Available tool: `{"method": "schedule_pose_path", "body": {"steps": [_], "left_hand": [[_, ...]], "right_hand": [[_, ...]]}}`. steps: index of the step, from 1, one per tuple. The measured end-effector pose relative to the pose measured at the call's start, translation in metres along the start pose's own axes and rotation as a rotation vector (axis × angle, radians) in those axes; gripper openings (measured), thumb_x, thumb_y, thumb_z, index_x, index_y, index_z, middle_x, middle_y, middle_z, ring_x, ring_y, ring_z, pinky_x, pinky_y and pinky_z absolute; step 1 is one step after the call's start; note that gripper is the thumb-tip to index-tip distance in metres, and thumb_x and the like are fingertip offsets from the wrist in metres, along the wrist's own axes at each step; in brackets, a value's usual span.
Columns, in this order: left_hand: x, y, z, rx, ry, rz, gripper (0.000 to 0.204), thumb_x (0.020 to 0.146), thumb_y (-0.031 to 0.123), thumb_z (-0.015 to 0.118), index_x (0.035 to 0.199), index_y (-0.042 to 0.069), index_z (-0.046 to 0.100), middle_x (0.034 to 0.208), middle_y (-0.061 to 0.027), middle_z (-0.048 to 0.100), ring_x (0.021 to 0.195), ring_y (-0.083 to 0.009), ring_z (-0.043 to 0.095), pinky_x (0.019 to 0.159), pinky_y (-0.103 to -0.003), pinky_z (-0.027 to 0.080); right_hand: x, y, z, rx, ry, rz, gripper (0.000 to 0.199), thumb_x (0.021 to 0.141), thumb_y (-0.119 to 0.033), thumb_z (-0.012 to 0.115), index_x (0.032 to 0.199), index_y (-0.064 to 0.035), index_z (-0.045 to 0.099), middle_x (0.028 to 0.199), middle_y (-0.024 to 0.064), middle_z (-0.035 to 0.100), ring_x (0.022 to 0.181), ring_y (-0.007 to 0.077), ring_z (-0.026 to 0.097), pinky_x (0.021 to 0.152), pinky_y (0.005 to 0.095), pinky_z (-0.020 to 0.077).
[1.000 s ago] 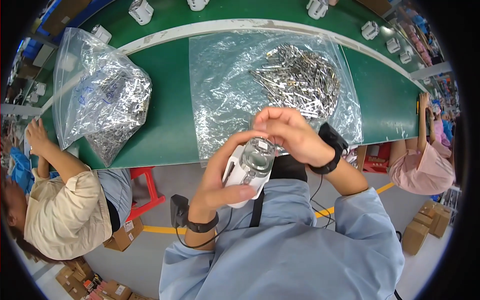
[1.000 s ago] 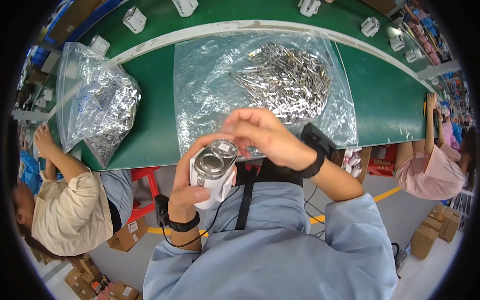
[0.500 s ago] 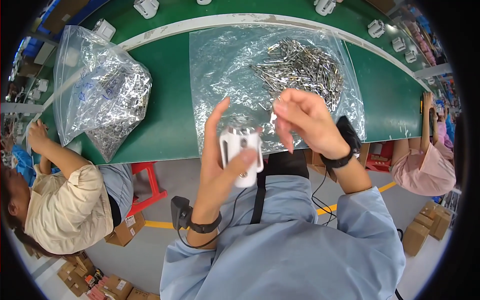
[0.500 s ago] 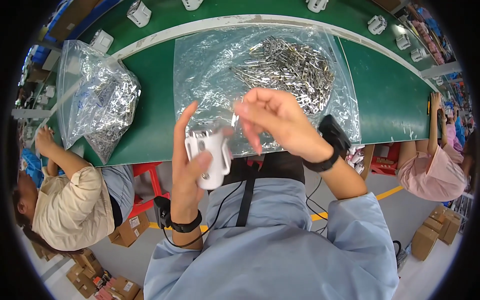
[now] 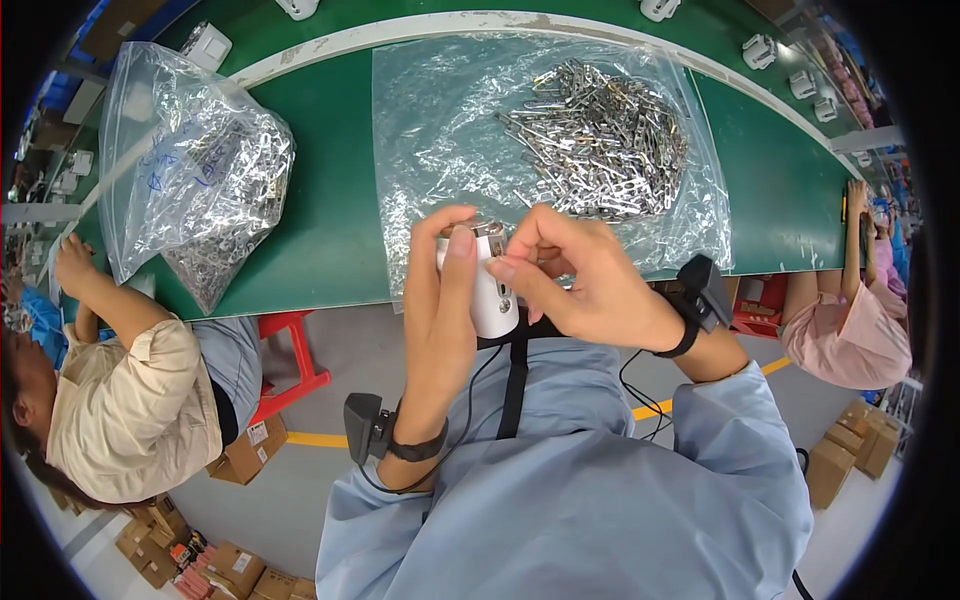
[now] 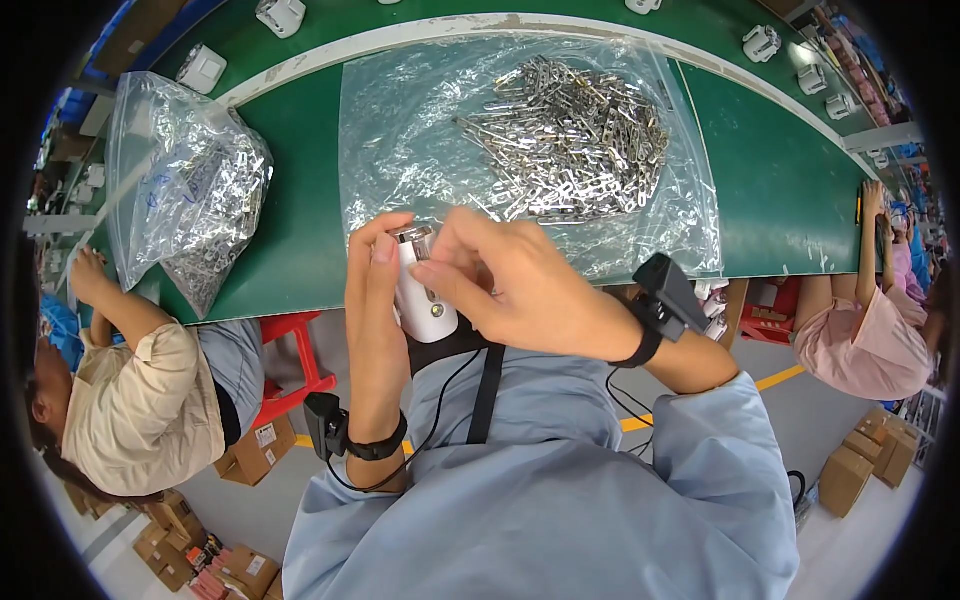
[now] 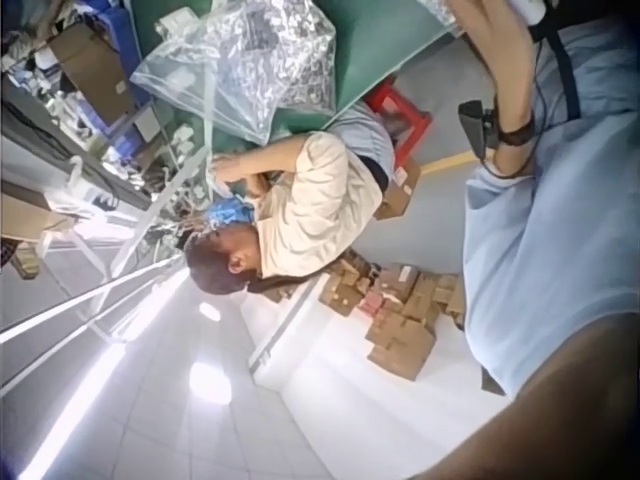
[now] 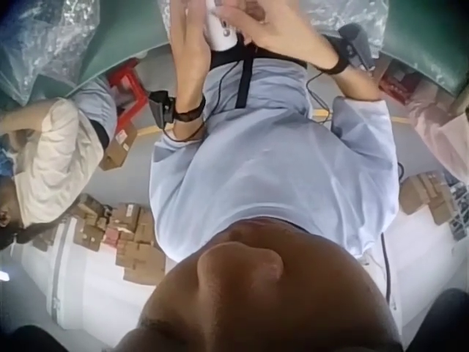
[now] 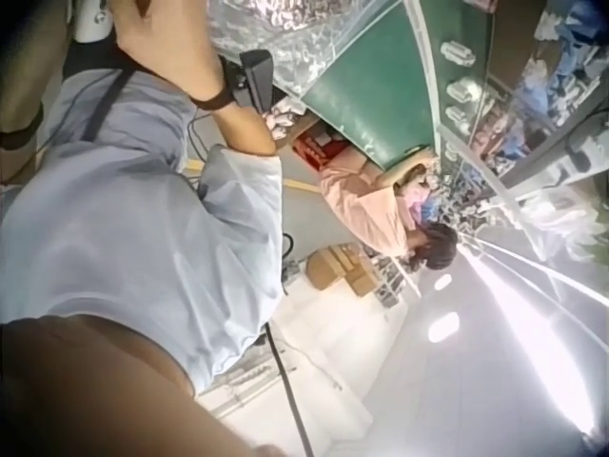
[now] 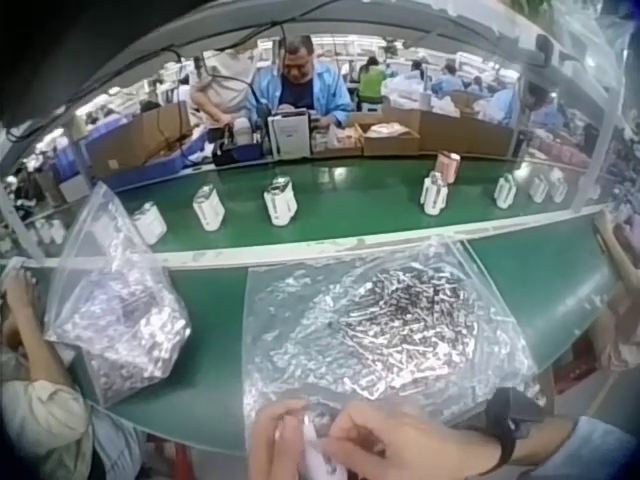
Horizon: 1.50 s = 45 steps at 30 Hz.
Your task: The person picks up a white device from the conveyor belt, inserts a metal clip from a plastic bag into a slot on the device, and presses it into place. After repeating this for a second clip on the same device, the person places the unit back onto the conveyor belt.
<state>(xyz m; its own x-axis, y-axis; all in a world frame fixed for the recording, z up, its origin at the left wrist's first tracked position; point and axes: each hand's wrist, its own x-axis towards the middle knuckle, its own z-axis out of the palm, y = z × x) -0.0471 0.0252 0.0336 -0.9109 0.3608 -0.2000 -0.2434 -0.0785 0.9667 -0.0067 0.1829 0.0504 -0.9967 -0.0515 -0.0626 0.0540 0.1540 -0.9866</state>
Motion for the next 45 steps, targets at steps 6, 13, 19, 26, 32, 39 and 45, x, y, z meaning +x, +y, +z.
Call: {"method": "schedule_pose_path", "body": {"steps": [6,13,19,26,32,39,45], "left_hand": [[0.008,-0.005,-0.001,-0.132,-0.028,-0.024,0.032,0.094,0.019,0.062,0.121,0.006,0.052,0.103,-0.0098,0.059,0.09,-0.0113,0.057,0.08,-0.024,0.046],[-0.001,-0.02,0.005,-0.408,0.077,0.12,0.04,0.091,0.012,0.064,0.126,0.004,0.045,0.111,-0.0142,0.058,0.097,-0.0174,0.06,0.087,-0.03,0.049],[-0.023,-0.032,0.003,-0.276,0.211,0.242,0.047,0.091,0.013,0.063,0.13,0.003,0.039,0.116,-0.0152,0.056,0.106,-0.0197,0.058,0.09,-0.033,0.049],[-0.049,-0.037,-0.011,-0.034,0.258,0.427,0.058,0.085,0.015,0.07,0.132,0.004,0.038,0.124,-0.0153,0.05,0.111,-0.0203,0.054,0.095,-0.034,0.045],[-0.069,-0.047,-0.033,0.227,0.16,0.181,0.065,0.083,0.008,0.069,0.138,0.003,0.036,0.124,-0.0151,0.05,0.112,-0.0206,0.053,0.099,-0.034,0.042],[-0.042,-0.069,-0.003,0.081,0.205,0.138,0.071,0.081,0.001,0.065,0.144,0.002,0.033,0.118,-0.0142,0.055,0.104,-0.0193,0.057,0.094,-0.032,0.044],[-0.045,-0.08,0.013,0.146,0.324,0.064,0.069,0.081,-0.001,0.062,0.144,0.0,0.035,0.117,-0.0156,0.058,0.102,-0.0191,0.059,0.091,-0.031,0.046]], "right_hand": [[-0.001,0.023,-0.015,-0.396,-0.075,-0.163,0.02,0.092,-0.014,0.068,0.089,-0.0016,0.052,0.073,0.0024,0.062,0.067,0.0099,0.064,0.055,0.0254,0.0483],[-0.03,0.026,0.035,0.236,0.235,0.122,0.038,0.092,-0.015,0.067,0.122,-0.0034,0.046,0.112,0.0093,0.061,0.104,0.0145,0.06,0.079,0.0313,0.0513],[-0.029,0.038,0.071,0.607,0.177,0.011,0.059,0.093,-0.016,0.063,0.143,-0.0037,0.034,0.136,0.0127,0.05,0.123,0.0191,0.05,0.102,0.0332,0.042],[-0.043,0.036,0.092,0.998,0.167,0.085,0.061,0.09,-0.014,0.062,0.144,-0.0056,0.037,0.137,0.0101,0.05,0.125,0.02,0.049,0.107,0.0355,0.0364],[-0.06,0.066,0.089,1.318,-0.031,0.448,0.049,0.095,-0.041,0.046,0.133,-0.0109,0.051,0.115,0.0008,0.062,0.104,0.015,0.059,0.082,0.0309,0.0467],[-0.042,0.132,0.089,1.23,-0.006,0.699,0.05,0.097,-0.052,0.036,0.12,-0.0141,0.059,0.102,-0.0018,0.065,0.086,0.0123,0.061,0.059,0.0276,0.0426],[-0.036,0.154,0.086,1.288,-0.048,0.866,0.051,0.097,-0.054,0.039,0.121,-0.013,0.059,0.108,0.0,0.066,0.092,0.0139,0.063,0.063,0.0297,0.0479]]}}
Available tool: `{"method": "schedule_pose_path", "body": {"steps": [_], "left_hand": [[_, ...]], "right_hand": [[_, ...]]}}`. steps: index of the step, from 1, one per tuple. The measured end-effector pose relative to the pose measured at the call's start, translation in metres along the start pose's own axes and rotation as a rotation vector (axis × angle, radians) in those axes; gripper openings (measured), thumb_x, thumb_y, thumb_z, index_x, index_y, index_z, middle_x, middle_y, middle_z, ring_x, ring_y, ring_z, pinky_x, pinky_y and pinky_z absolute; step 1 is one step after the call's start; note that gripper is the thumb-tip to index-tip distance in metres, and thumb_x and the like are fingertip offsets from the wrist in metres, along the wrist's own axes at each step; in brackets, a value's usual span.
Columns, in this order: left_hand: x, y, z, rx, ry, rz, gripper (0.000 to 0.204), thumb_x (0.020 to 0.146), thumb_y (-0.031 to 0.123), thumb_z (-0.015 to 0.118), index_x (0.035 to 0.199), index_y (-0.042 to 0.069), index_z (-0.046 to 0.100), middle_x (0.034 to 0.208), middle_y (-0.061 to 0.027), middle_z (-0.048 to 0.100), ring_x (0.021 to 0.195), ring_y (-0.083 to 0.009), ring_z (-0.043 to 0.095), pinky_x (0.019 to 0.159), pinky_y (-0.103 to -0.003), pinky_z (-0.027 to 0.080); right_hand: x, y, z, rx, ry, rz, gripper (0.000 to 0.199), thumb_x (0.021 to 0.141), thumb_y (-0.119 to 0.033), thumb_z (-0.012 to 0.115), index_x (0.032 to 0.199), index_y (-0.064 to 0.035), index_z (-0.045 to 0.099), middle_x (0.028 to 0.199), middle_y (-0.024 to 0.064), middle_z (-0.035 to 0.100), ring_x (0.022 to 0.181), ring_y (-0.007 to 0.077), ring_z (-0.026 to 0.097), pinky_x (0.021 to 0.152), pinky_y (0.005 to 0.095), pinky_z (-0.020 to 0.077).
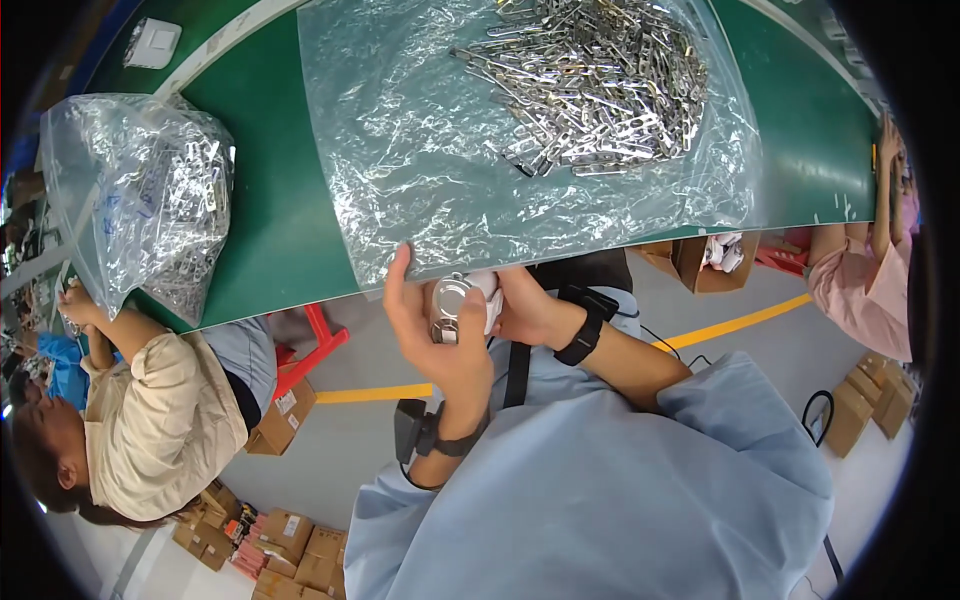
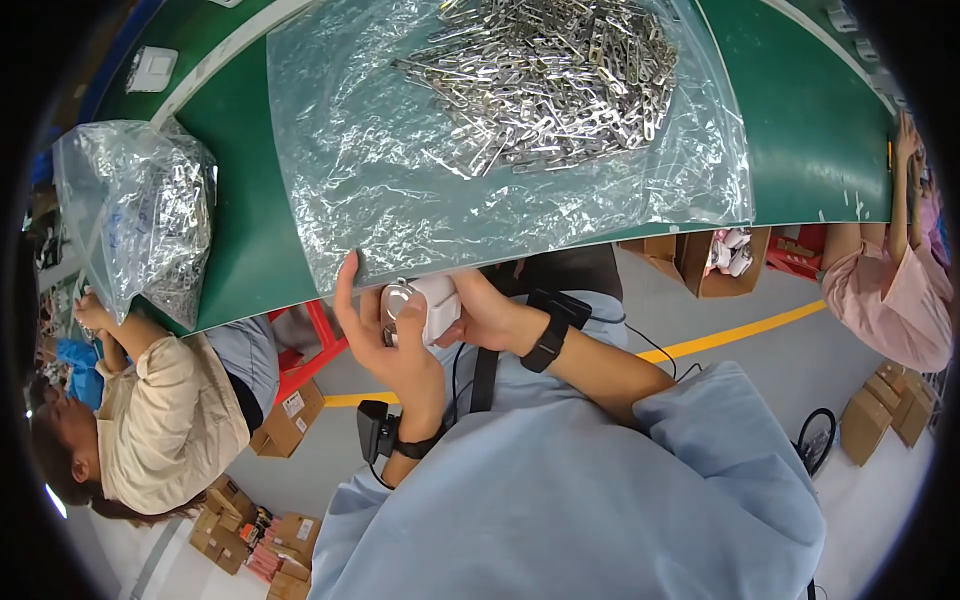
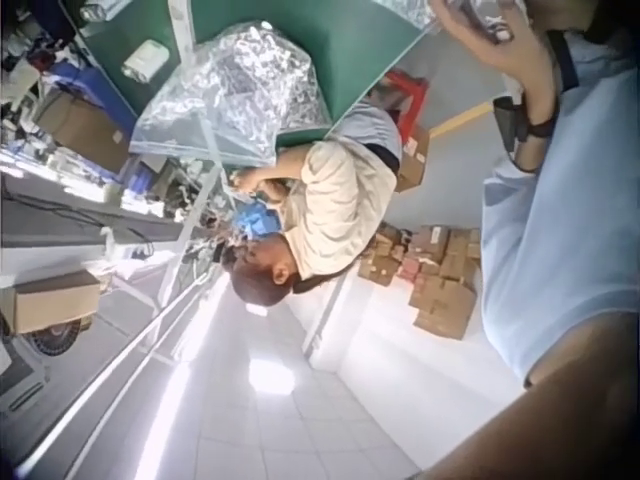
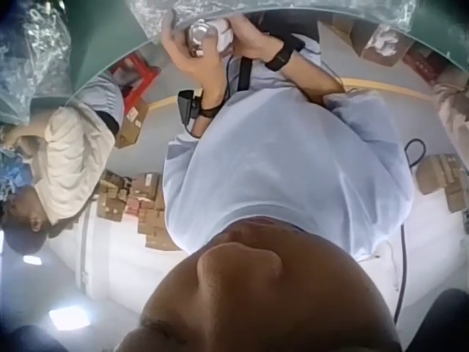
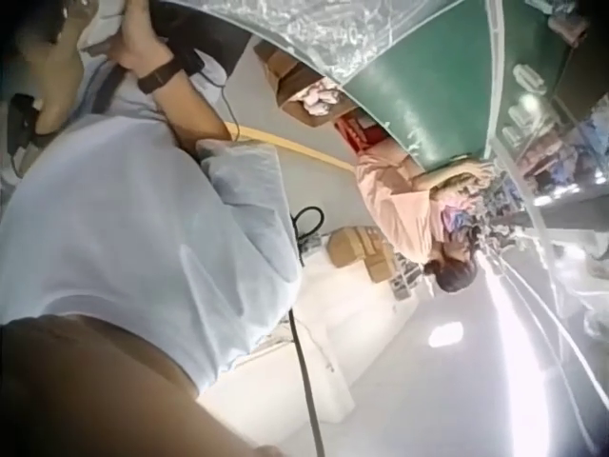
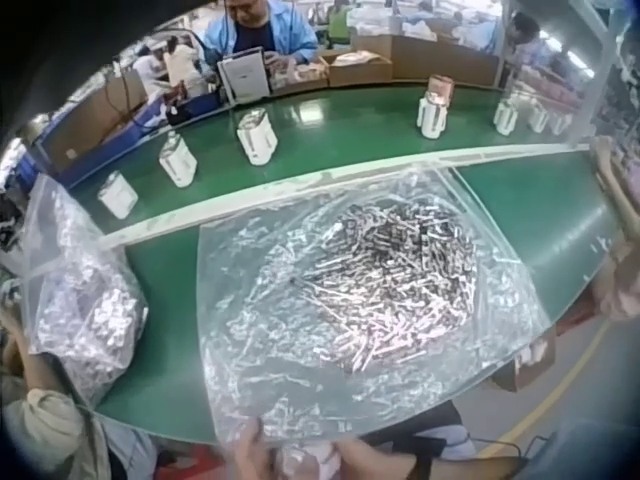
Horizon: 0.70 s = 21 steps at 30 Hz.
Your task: The person picks up a white device from the conveyor belt, inserts a metal clip from a plastic bag into a slot on the device, and presses it into place. After repeating this for a second clip on the same device, the person places the unit back onto the conveyor belt.
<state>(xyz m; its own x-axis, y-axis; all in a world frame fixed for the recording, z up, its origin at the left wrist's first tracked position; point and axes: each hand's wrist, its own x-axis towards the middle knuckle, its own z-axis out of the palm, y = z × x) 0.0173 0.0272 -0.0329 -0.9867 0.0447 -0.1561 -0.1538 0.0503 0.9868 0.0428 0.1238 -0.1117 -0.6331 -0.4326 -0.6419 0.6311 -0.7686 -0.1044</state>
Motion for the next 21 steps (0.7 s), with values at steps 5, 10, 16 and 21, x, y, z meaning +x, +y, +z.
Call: {"method": "schedule_pose_path", "body": {"steps": [5,10,16,21], "left_hand": [[-0.003,0.0,0.022,0.06,0.19,-0.061,0.066,0.081,-0.001,0.062,0.143,0.0,0.039,0.116,-0.0148,0.059,0.101,-0.0184,0.059,0.09,-0.029,0.046],[0.002,0.017,0.01,0.173,0.135,-0.091,0.068,0.082,0.003,0.063,0.144,0.001,0.036,0.116,-0.0137,0.06,0.102,-0.0194,0.059,0.09,-0.03,0.047],[0.045,0.034,-0.043,-0.495,-0.408,-0.465,0.066,0.091,0.019,0.059,0.148,0.007,0.028,0.117,-0.0178,0.061,0.103,-0.0273,0.063,0.088,-0.039,0.052],[0.043,0.032,-0.049,-0.342,-0.469,-0.438,0.063,0.096,0.024,0.05,0.151,0.011,0.021,0.116,-0.0248,0.061,0.099,-0.0331,0.066,0.082,-0.042,0.055]], "right_hand": [[0.004,-0.016,0.0,-0.023,0.036,0.123,0.053,0.097,-0.055,0.043,0.12,-0.0103,0.059,0.11,0.0024,0.066,0.095,0.016,0.064,0.069,0.0338,0.0516],[-0.016,-0.019,-0.015,0.075,-0.223,0.222,0.054,0.095,-0.053,0.049,0.123,-0.0067,0.056,0.114,0.0105,0.064,0.099,0.0239,0.065,0.076,0.0397,0.0542],[-0.107,-0.068,0.044,-0.127,-0.591,-0.094,0.075,0.087,-0.041,0.064,0.143,0.001,0.037,0.12,0.0249,0.059,0.105,0.0359,0.063,0.087,0.0451,0.0503],[-0.135,-0.226,0.133,-0.87,0.159,-1.327,0.059,0.09,-0.013,0.064,0.14,0.0009,0.038,0.124,0.0119,0.058,0.111,0.0193,0.058,0.098,0.0337,0.0452]]}}
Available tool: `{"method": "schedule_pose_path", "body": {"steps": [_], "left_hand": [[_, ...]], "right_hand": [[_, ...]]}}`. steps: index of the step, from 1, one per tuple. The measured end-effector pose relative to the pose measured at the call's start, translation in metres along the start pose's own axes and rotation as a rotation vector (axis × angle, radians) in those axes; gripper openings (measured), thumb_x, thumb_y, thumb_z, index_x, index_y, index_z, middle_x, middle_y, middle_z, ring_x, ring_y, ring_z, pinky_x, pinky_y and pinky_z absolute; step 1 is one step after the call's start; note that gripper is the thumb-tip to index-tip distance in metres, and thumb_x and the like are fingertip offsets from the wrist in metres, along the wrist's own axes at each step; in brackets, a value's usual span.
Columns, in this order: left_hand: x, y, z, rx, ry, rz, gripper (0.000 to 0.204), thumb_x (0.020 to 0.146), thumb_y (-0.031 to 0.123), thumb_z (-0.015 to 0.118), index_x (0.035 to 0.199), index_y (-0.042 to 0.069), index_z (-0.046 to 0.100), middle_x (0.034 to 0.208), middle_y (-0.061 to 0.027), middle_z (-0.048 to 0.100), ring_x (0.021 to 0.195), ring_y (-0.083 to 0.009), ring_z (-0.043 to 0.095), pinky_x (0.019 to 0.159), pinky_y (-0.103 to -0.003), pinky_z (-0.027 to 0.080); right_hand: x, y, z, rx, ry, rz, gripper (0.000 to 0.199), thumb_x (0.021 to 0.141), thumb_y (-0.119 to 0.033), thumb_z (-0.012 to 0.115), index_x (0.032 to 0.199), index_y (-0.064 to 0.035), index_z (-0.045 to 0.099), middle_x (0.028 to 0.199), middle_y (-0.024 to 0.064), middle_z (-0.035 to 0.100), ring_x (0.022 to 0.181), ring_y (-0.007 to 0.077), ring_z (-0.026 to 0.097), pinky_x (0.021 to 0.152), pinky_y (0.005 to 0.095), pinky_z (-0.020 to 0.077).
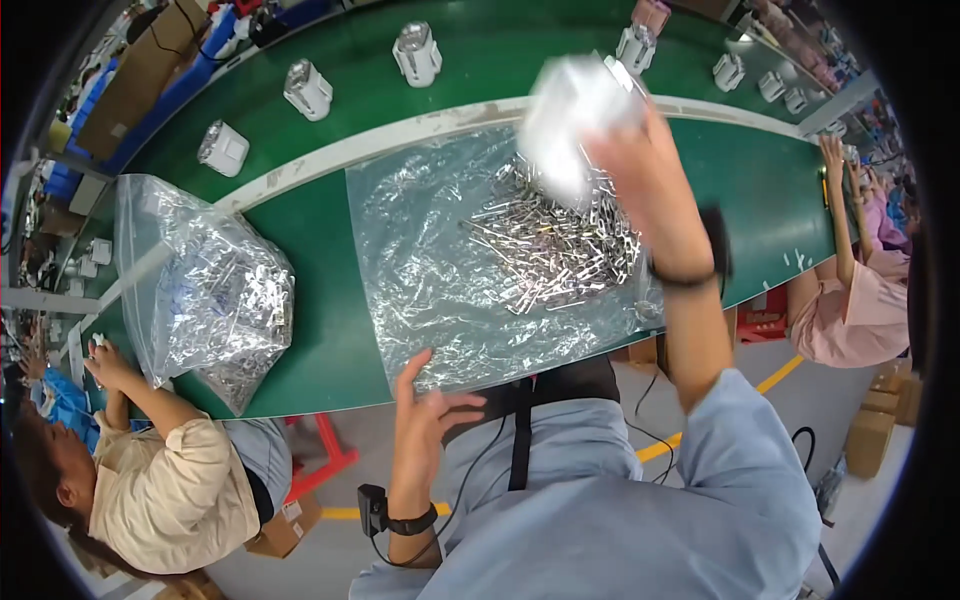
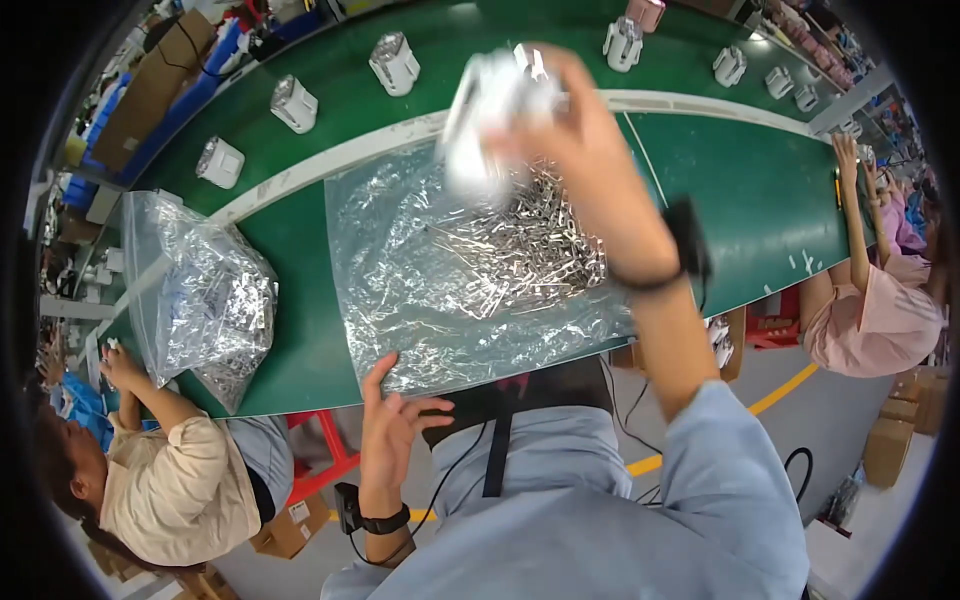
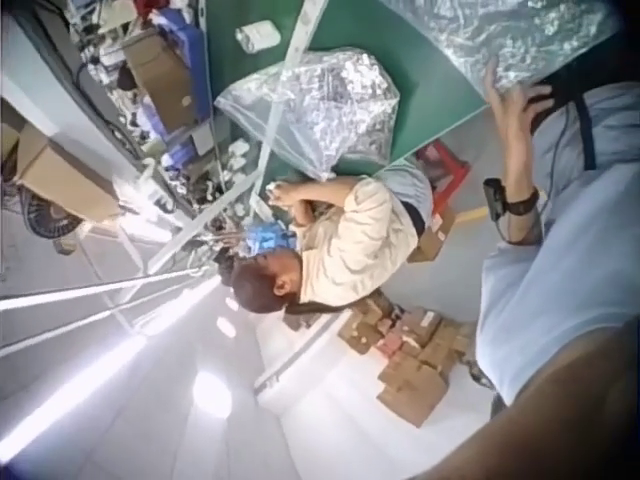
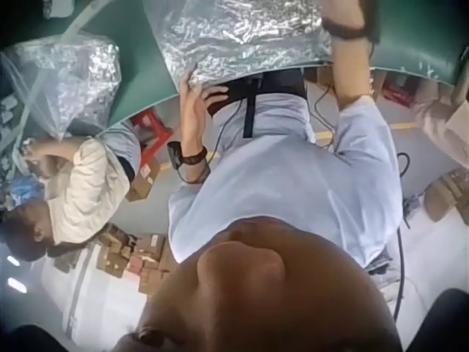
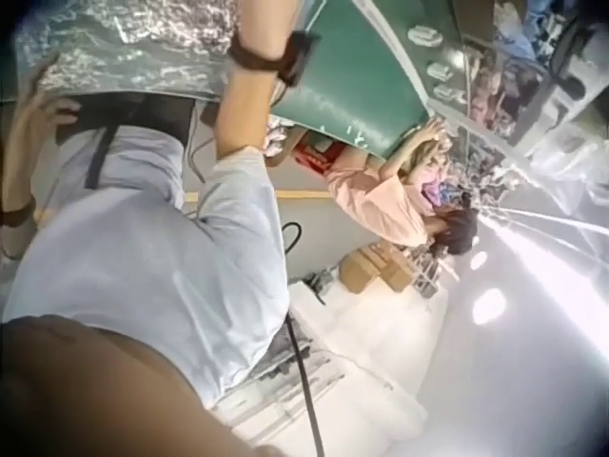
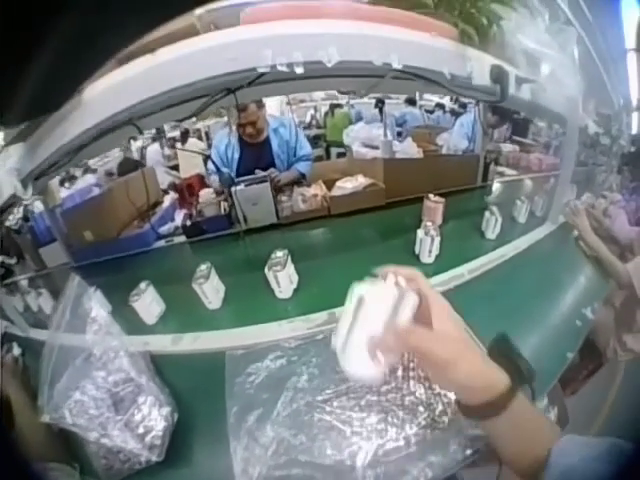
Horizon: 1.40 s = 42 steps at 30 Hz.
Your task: The person picks up a white device from the conveyor belt, inserts a metal clip from a plastic bag into a slot on the device, and presses it into place. After repeating this for a second clip on the same device, the person places the unit back onto the conveyor belt.
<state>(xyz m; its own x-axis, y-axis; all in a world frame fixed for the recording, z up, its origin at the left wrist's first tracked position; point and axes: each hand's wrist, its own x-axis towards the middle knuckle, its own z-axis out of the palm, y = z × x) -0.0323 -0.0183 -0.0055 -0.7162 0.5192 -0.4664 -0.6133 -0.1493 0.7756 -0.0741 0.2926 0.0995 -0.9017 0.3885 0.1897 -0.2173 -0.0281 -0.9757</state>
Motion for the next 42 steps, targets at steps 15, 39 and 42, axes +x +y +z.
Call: {"method": "schedule_pose_path", "body": {"steps": [15,39,42], "left_hand": [[-0.08,0.007,-0.063,0.073,-0.099,0.143,0.051,0.096,0.02,0.052,0.14,-0.001,0.039,0.111,-0.0225,0.062,0.092,-0.0259,0.064,0.084,-0.037,0.052],[0.005,0.025,0.008,-0.344,-0.044,0.254,0.069,0.082,0.004,0.066,0.143,0.006,0.032,0.105,-0.0154,0.058,0.081,-0.0237,0.066,0.066,-0.033,0.055],[-0.002,0.027,0.007,-0.341,-0.027,0.267,0.068,0.083,0.003,0.064,0.143,0.006,0.032,0.104,-0.0151,0.058,0.081,-0.0236,0.066,0.067,-0.033,0.055]], "right_hand": [[0.227,0.095,-0.002,-1.263,-0.171,-0.836,0.092,0.068,-0.054,0.077,0.137,-0.0037,0.043,0.133,0.0259,0.051,0.122,0.0405,0.051,0.101,0.0461,0.0428],[0.023,0.055,0.033,-1.212,-0.634,-0.405,0.021,0.089,-0.027,0.068,0.087,-0.0059,0.066,0.075,0.0078,0.065,0.079,0.0198,0.061,0.08,0.035,0.0429],[0.022,0.076,0.036,-1.253,-0.666,-0.609,0.02,0.089,-0.026,0.068,0.084,-0.0062,0.065,0.074,0.0076,0.062,0.082,0.0217,0.059,0.085,0.0376,0.0375]]}}
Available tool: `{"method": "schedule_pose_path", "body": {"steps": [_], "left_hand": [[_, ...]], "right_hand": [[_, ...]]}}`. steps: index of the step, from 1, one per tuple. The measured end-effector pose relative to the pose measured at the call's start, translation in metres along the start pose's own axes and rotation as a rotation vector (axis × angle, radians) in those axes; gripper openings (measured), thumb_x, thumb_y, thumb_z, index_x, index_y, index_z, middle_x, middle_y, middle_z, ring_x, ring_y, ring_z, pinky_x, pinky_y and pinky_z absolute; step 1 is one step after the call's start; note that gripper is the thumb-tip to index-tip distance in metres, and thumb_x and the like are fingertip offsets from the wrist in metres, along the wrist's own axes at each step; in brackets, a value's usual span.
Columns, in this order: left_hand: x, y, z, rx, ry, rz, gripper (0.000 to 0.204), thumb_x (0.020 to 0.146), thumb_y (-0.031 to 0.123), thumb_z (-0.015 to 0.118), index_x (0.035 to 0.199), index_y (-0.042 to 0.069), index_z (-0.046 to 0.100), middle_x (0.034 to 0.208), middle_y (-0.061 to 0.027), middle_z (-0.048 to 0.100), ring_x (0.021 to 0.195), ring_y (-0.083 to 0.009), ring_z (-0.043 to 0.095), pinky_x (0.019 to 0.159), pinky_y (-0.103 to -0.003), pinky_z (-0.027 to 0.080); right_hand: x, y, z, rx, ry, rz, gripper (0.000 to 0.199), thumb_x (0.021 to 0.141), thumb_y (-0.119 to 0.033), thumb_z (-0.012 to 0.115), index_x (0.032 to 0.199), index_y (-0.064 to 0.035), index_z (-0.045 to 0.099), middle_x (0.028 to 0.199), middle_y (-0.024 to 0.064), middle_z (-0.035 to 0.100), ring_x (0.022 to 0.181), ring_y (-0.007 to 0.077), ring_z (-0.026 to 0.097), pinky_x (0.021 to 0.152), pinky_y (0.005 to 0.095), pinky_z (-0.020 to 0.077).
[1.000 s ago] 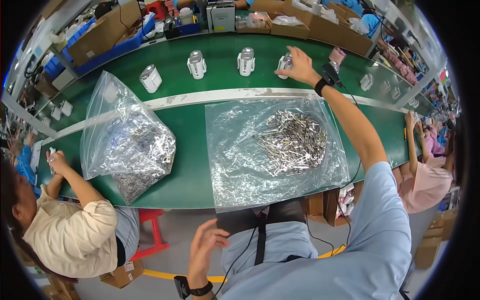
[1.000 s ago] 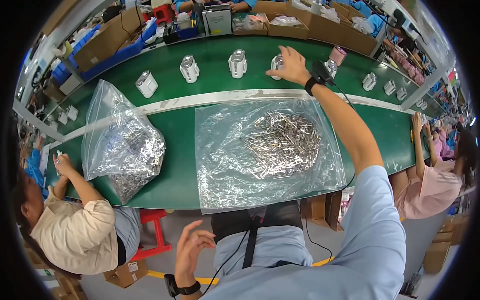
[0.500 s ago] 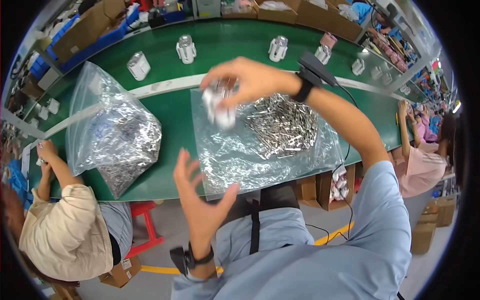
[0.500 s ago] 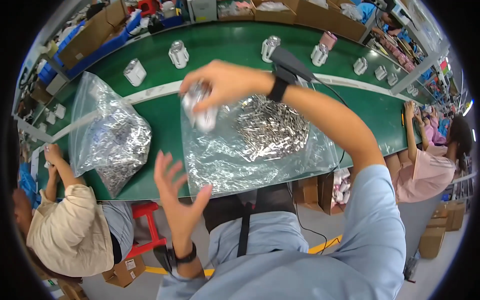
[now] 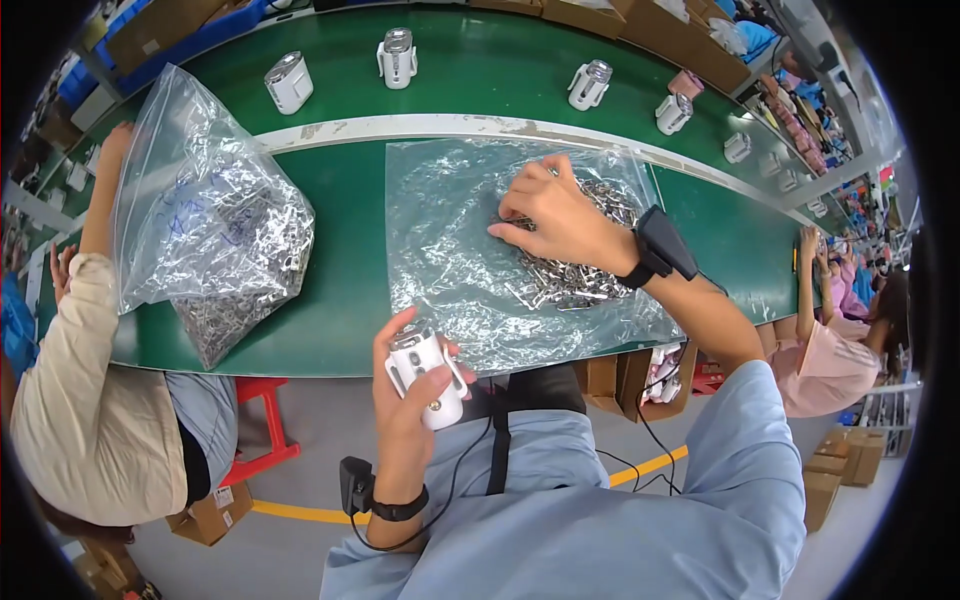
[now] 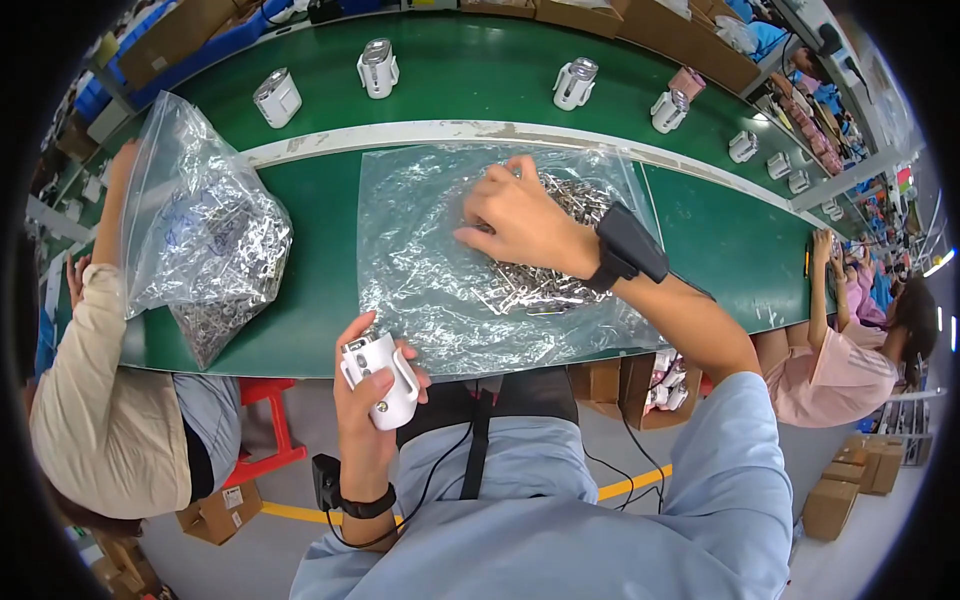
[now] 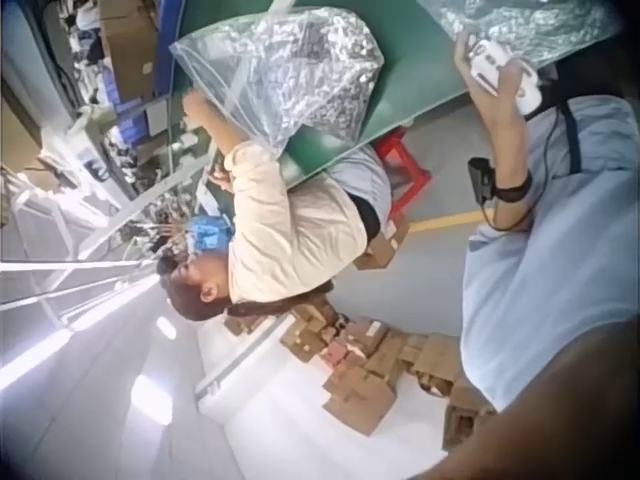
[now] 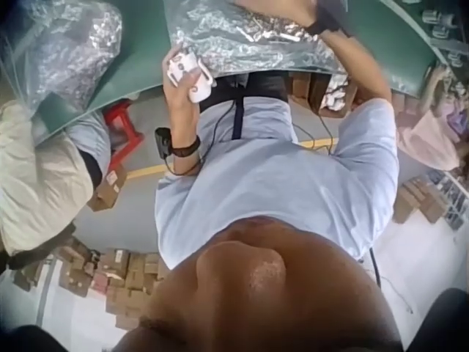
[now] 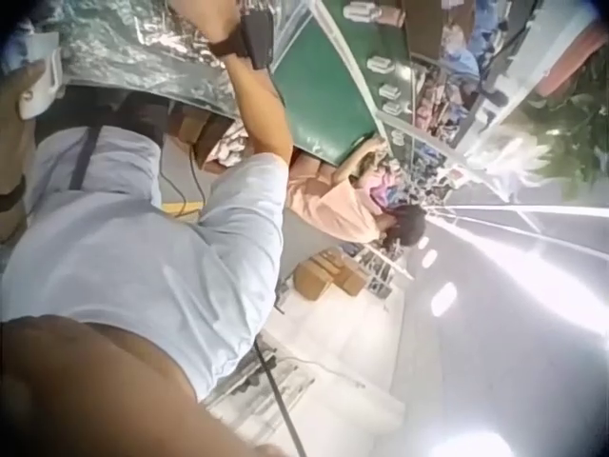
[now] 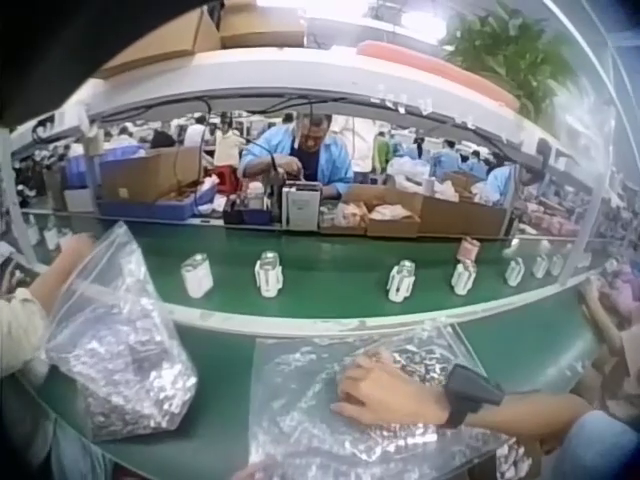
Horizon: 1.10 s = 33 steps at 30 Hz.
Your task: The person picks up a white device from the conveyor belt, inserts a metal clip from a plastic bag into a slot on the device, and presses it into place. After repeating this for a second clip on the same device, the person places the unit back onto the conveyor belt.
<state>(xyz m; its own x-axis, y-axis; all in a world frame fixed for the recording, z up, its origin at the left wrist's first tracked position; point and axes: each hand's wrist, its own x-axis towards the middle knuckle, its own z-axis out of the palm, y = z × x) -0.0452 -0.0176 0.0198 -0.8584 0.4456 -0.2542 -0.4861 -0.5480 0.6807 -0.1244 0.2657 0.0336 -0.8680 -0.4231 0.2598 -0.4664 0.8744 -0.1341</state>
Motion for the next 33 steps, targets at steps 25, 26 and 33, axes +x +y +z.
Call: {"method": "schedule_pose_path", "body": {"steps": [25,26,33], "left_hand": [[0.018,-0.001,0.029,0.27,-0.456,-0.156,0.053,0.082,0.014,0.07,0.13,0.003,0.051,0.118,-0.0103,0.06,0.102,-0.0158,0.061,0.083,-0.028,0.05],[0.018,-0.002,0.029,0.294,-0.461,-0.164,0.053,0.082,0.014,0.071,0.13,0.003,0.051,0.118,-0.0097,0.06,0.104,-0.0153,0.06,0.084,-0.028,0.049],[0.019,-0.013,0.034,0.262,-0.459,-0.128,0.046,0.086,0.011,0.066,0.129,0.004,0.051,0.113,-0.0086,0.06,0.105,-0.015,0.06,0.087,-0.029,0.048]], "right_hand": [[-0.041,-0.09,-0.029,1.55,-0.091,0.658,0.011,0.098,-0.013,0.06,0.099,-0.0016,0.061,0.081,-0.0016,0.062,0.069,0.0014,0.054,0.06,0.0183,0.0418],[-0.045,-0.088,-0.027,1.555,-0.101,0.662,0.011,0.098,-0.012,0.061,0.1,-0.0015,0.061,0.082,-0.0015,0.062,0.07,0.0012,0.054,0.061,0.0184,0.0425],[-0.062,-0.071,-0.023,1.488,-0.17,0.633,0.009,0.097,-0.009,0.061,0.1,-0.0007,0.061,0.085,0.002,0.065,0.07,0.0066,0.06,0.06,0.021,0.0468]]}}
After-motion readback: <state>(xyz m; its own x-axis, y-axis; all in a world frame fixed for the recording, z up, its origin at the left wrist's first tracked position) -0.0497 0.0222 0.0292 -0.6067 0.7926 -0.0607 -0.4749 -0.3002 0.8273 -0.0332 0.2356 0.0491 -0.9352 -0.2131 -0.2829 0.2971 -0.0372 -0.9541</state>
